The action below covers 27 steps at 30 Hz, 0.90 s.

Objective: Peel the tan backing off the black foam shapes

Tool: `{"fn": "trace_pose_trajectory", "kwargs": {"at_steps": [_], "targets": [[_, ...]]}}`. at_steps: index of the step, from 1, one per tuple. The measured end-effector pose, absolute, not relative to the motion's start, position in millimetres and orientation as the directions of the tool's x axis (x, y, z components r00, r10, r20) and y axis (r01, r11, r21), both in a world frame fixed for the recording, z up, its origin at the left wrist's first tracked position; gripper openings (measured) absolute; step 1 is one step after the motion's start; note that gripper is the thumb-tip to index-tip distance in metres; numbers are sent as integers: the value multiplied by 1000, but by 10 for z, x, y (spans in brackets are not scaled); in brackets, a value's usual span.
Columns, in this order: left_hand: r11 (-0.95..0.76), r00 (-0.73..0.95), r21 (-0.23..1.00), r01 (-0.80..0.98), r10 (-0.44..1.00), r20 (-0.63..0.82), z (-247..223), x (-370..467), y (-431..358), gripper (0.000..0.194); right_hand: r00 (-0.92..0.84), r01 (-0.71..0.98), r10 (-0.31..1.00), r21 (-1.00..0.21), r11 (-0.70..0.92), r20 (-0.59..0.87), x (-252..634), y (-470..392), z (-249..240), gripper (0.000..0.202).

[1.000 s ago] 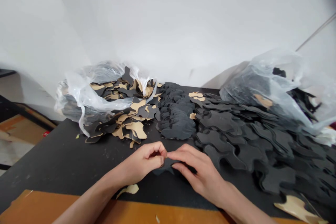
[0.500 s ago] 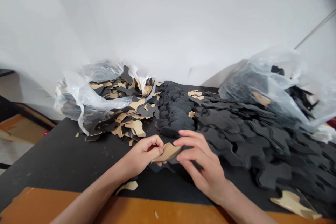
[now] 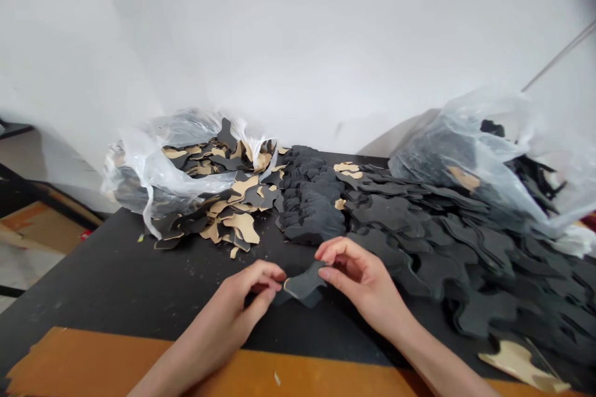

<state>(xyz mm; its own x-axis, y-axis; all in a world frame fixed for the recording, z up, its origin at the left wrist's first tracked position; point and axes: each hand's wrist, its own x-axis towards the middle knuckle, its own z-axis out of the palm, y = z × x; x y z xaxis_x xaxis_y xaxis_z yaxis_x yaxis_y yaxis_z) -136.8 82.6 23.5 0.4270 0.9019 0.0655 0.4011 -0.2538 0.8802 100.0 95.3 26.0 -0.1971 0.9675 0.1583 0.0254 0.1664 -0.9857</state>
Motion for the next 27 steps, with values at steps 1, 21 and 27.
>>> {"fn": "trace_pose_trajectory", "kwargs": {"at_steps": [1, 21, 27], "targets": [[-219, 356, 903, 370, 931, 80, 228, -1359, 798, 20, -229, 28, 966, -991, 130, 120, 968, 942, 241, 11], [-570, 366, 552, 609, 819, 442, 16, -1216, 709, 24, -207, 47, 973, -994, -98, -106, 797, 893, 127, 24], [-554, 369, 614, 563, 833, 413, 20, -1241, 758, 25, -217, 206, 976, -976, 66, 20, 803, 874, 95, 11]]}}
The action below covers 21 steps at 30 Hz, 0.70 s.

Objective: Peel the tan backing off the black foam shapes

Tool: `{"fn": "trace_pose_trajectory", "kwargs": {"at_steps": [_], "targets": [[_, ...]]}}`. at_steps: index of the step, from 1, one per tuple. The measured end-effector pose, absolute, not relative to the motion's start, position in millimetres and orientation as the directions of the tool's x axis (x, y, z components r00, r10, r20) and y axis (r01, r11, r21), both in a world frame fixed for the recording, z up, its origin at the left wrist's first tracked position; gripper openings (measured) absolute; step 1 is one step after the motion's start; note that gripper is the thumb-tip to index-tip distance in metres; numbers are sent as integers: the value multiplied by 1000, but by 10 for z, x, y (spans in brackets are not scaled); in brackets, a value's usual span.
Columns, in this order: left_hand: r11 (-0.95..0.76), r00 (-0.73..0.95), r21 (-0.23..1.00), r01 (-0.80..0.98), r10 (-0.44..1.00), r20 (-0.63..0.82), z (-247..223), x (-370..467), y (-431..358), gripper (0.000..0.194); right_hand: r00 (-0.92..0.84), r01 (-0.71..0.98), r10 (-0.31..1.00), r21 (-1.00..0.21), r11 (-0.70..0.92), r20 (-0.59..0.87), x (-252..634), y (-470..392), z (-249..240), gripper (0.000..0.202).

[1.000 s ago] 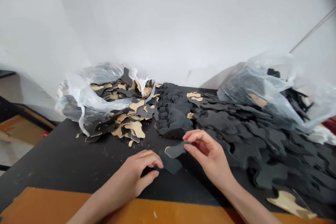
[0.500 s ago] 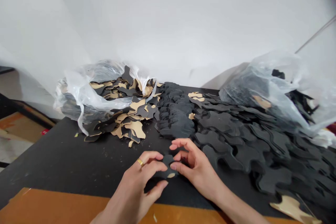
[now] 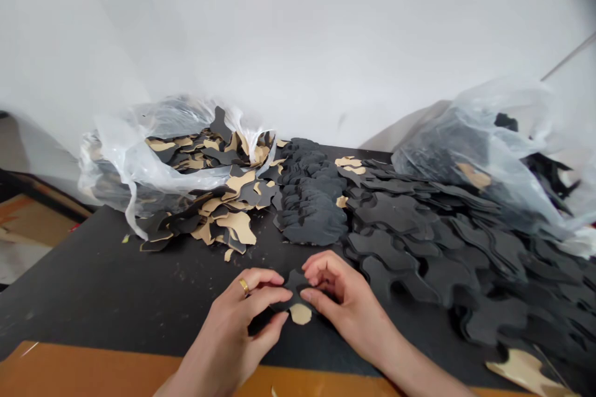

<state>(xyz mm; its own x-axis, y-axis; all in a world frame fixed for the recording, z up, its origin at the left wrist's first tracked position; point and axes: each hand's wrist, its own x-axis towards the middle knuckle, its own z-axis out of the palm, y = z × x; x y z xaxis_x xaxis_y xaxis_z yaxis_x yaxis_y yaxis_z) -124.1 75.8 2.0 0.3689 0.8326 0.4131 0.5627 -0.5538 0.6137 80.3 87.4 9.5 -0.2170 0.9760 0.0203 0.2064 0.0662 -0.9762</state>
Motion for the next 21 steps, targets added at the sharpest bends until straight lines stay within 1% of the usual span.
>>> {"fn": "trace_pose_trajectory", "kwargs": {"at_steps": [3, 6, 14, 21], "targets": [[-560, 380, 611, 560, 829, 411, 16, -1248, 758, 25, -274, 381, 958, -905, 190, 86, 821, 830, 104, 15], [-571, 384, 602, 558, 821, 422, 4, -1251, 760, 29, -314, 476, 940, -835, 275, 131, 839, 790, 124, 22], [-613, 401, 545, 572, 789, 466, -19, -1273, 766, 34, -410, 541, 888, -729, 419, 206, 879, 725, 115, 18], [-641, 411, 508, 575, 763, 499, 24, -1245, 784, 32, -445, 604, 854, -614, 509, 270, 863, 692, 89, 24]]}}
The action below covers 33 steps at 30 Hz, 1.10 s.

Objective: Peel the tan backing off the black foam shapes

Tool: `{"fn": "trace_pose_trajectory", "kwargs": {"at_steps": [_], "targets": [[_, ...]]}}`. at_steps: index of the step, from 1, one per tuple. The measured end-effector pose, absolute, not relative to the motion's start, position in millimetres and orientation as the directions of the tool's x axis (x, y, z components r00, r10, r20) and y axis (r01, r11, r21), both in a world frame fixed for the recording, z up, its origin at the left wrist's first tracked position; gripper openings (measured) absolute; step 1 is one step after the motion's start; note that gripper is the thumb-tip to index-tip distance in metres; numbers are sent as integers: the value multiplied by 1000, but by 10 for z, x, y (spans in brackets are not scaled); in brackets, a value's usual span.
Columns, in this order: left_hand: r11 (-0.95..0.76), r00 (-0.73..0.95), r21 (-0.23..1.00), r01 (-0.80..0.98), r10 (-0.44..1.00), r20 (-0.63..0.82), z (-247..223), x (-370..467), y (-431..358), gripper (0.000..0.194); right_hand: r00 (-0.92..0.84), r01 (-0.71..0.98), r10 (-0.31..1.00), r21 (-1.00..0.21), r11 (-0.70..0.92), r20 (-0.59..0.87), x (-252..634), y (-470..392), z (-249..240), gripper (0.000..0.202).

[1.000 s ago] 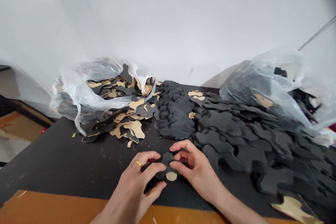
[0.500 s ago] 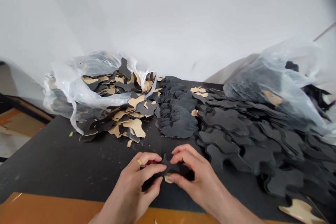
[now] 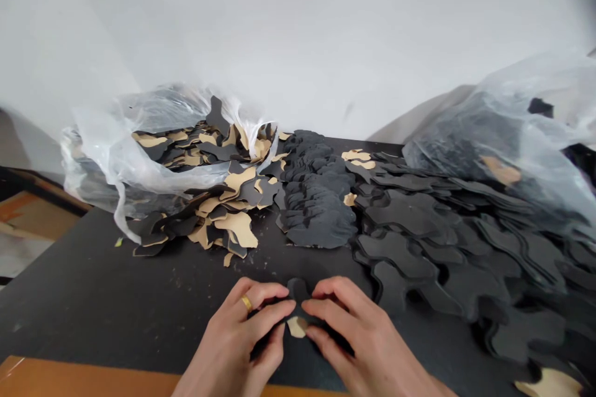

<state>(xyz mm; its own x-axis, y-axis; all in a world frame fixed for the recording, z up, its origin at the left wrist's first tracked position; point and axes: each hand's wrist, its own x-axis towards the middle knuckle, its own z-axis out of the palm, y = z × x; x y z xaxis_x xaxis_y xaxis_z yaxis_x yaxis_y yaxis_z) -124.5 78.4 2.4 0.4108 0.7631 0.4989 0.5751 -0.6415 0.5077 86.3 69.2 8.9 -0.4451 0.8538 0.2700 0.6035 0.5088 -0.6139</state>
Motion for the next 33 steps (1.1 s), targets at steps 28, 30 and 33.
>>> {"fn": "trace_pose_trajectory", "kwargs": {"at_steps": [28, 30, 33], "targets": [[-636, 454, 466, 615, 769, 450, 12, -1264, 830, 34, -448, 627, 825, -537, 564, 344, 856, 733, -5, 28], [-634, 454, 468, 616, 771, 446, 15, -1257, 830, 34, -447, 625, 831, -548, 555, 332, 849, 732, -7, 28], [-637, 456, 468, 613, 769, 449, 15, -1253, 829, 34, -448, 623, 833, -555, 552, 325, 847, 731, -7, 28]]}}
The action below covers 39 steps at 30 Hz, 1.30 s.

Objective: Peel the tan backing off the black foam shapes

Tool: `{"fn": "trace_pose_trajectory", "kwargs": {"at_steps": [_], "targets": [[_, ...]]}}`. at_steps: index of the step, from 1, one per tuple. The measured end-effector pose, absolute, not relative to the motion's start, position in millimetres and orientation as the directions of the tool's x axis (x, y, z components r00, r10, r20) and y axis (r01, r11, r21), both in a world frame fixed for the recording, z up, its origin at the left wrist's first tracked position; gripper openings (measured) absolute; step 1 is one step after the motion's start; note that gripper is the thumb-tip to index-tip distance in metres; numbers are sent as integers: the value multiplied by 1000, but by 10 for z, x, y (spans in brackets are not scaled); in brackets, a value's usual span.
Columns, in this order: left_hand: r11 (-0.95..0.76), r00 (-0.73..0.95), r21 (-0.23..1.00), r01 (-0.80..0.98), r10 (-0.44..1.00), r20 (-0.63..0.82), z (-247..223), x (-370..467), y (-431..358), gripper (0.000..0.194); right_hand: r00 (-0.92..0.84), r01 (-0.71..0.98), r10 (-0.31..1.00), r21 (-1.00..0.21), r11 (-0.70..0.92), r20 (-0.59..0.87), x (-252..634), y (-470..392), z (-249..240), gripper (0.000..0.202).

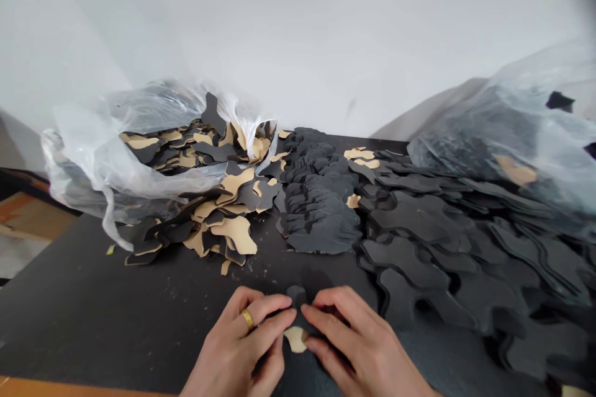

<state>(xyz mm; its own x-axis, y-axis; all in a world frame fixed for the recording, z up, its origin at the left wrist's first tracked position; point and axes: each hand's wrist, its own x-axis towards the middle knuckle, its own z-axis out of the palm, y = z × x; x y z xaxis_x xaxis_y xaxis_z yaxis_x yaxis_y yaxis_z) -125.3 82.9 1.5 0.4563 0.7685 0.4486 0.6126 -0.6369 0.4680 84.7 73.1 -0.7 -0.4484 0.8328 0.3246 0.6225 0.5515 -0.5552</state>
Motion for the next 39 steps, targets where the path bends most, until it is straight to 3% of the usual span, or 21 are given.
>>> {"fn": "trace_pose_trajectory", "kwargs": {"at_steps": [20, 32, 39], "targets": [[-628, 424, 453, 633, 771, 476, -22, -1241, 820, 35, -466, 626, 818, -527, 574, 338, 839, 726, -4, 25], [-616, 393, 456, 642, 776, 494, -2, -1218, 824, 38, -471, 646, 744, -389, 657, 474, 831, 770, -7, 22], [-607, 407, 465, 645, 787, 463, -10, -1243, 824, 39, -470, 709, 747, -303, 637, 471, 871, 713, 11, 36]]}}
